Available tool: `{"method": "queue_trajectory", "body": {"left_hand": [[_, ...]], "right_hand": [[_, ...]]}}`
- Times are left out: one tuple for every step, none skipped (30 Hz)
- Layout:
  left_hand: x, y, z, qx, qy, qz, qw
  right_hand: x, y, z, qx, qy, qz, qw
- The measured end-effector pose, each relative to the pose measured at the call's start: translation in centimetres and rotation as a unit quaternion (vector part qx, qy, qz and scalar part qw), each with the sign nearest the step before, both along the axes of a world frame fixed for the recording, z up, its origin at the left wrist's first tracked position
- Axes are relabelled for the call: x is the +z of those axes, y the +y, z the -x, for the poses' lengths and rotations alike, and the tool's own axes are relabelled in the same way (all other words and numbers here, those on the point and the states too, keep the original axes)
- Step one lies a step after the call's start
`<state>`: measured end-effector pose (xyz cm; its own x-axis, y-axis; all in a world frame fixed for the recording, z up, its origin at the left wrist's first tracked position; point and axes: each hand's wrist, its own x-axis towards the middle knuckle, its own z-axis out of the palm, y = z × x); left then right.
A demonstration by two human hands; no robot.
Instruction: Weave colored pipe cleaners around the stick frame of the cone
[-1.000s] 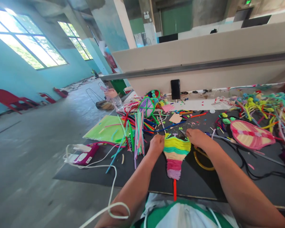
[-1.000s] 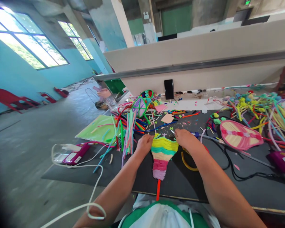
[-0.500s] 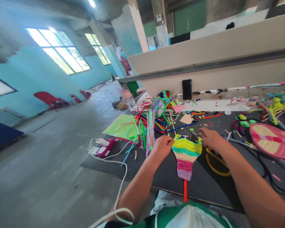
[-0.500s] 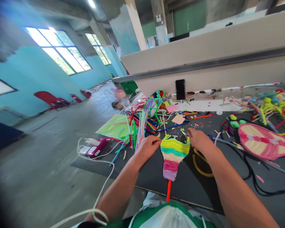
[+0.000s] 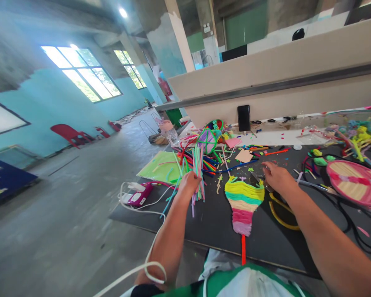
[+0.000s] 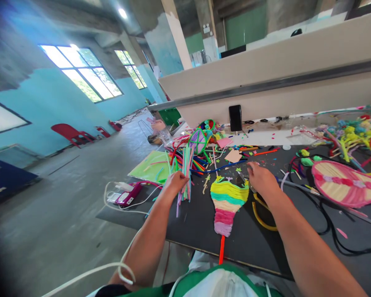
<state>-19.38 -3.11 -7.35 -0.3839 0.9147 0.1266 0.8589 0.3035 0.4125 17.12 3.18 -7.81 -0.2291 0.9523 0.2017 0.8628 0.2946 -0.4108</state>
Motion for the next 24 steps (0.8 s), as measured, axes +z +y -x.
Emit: {"method": "queue_trajectory", "body": {"left_hand": [[-0.2, -0.1, 0.0, 0.003, -0.008, -0.003, 1.000], [-0.3, -0.2, 0.2, 0.006, -0.019, -0.005, 1.000], [-0.4, -0.3, 0.4, 0.008, -0.032, -0.005, 0.999], [-0.4, -0.3, 0.7, 0.009, -0.048, -0.005, 0.999], [-0.4, -0.4, 1.0, 0.011, -0.067, -0.005, 0.998], [-0.5, -0.4, 1.3, 0.013, -0.086, -0.007, 0.996], [-0.6, -0.4, 1.5, 0.015, -0.106, -0.008, 0.994], [-0.7, -0.4, 1.7, 0.016, -0.126, -0.011, 0.992], [-0.8, -0.4, 1.8, 0.017, -0.145, -0.014, 0.989], [-0.9, -0.4, 1.8, 0.018, -0.164, -0.018, 0.986], [-1.0, -0.3, 1.8, 0.018, -0.181, -0.021, 0.983], [-1.0, -0.3, 1.7, 0.018, -0.198, -0.025, 0.980], [-1.0, -0.3, 1.7, 0.016, -0.214, -0.027, 0.976], [-1.0, -0.3, 1.6, 0.015, -0.228, -0.030, 0.973], [-0.9, -0.3, 1.5, 0.013, -0.241, -0.033, 0.970], [-0.8, -0.4, 1.4, 0.012, -0.251, -0.036, 0.967], [-0.7, -0.4, 1.3, 0.011, -0.258, -0.038, 0.965], [-0.6, -0.4, 1.3, 0.009, -0.264, -0.039, 0.964], [-0.5, -0.5, 1.2, 0.007, -0.267, -0.039, 0.963], [-0.5, -0.5, 1.1, 0.003, -0.270, -0.035, 0.962], [-0.5, -0.5, 1.0, -0.002, -0.271, -0.028, 0.962], [-0.4, -0.6, 1.0, -0.008, -0.272, -0.020, 0.962], [-0.4, -0.6, 0.9, -0.014, -0.271, -0.011, 0.962], [-0.3, -0.6, 0.9, -0.018, -0.269, -0.005, 0.963]], "right_hand": [[0.1, -0.1, 0.0, -0.003, 0.001, -0.001, 1.000], [0.2, -0.2, 0.1, -0.005, 0.003, -0.004, 1.000], [0.3, -0.3, 0.1, -0.009, 0.004, -0.007, 1.000], [0.4, -0.4, 0.1, -0.012, 0.006, -0.010, 1.000], [0.5, -0.5, 0.2, -0.014, 0.008, -0.011, 1.000], [0.5, -0.6, 0.2, -0.017, 0.010, -0.010, 1.000], [0.5, -0.6, 0.2, -0.019, 0.011, -0.010, 1.000], [0.5, -0.6, 0.2, -0.020, 0.012, -0.009, 1.000], [0.5, -0.6, 0.3, -0.019, 0.012, -0.010, 1.000], [0.4, -0.6, 0.3, -0.017, 0.013, -0.013, 1.000], [0.3, -0.5, 0.3, -0.017, 0.013, -0.015, 1.000], [0.3, -0.5, 0.3, -0.016, 0.012, -0.017, 1.000], [0.3, -0.5, 0.3, -0.017, 0.012, -0.016, 1.000], [0.2, -0.5, 0.2, -0.018, 0.012, -0.013, 1.000], [0.3, -0.5, 0.2, -0.020, 0.011, -0.010, 1.000], [0.3, -0.5, 0.2, -0.022, 0.010, -0.007, 1.000], [0.3, -0.5, 0.2, -0.022, 0.009, -0.007, 1.000], [0.4, -0.5, 0.2, -0.021, 0.008, -0.008, 1.000], [0.4, -0.5, 0.2, -0.018, 0.007, -0.010, 1.000], [0.4, -0.5, 0.2, -0.015, 0.006, -0.011, 1.000], [0.4, -0.5, 0.2, -0.011, 0.007, -0.012, 1.000], [0.4, -0.5, 0.2, -0.008, 0.007, -0.012, 1.000], [0.4, -0.5, 0.2, -0.007, 0.007, -0.011, 1.000], [0.3, -0.4, 0.2, -0.006, 0.007, -0.011, 1.000]]}}
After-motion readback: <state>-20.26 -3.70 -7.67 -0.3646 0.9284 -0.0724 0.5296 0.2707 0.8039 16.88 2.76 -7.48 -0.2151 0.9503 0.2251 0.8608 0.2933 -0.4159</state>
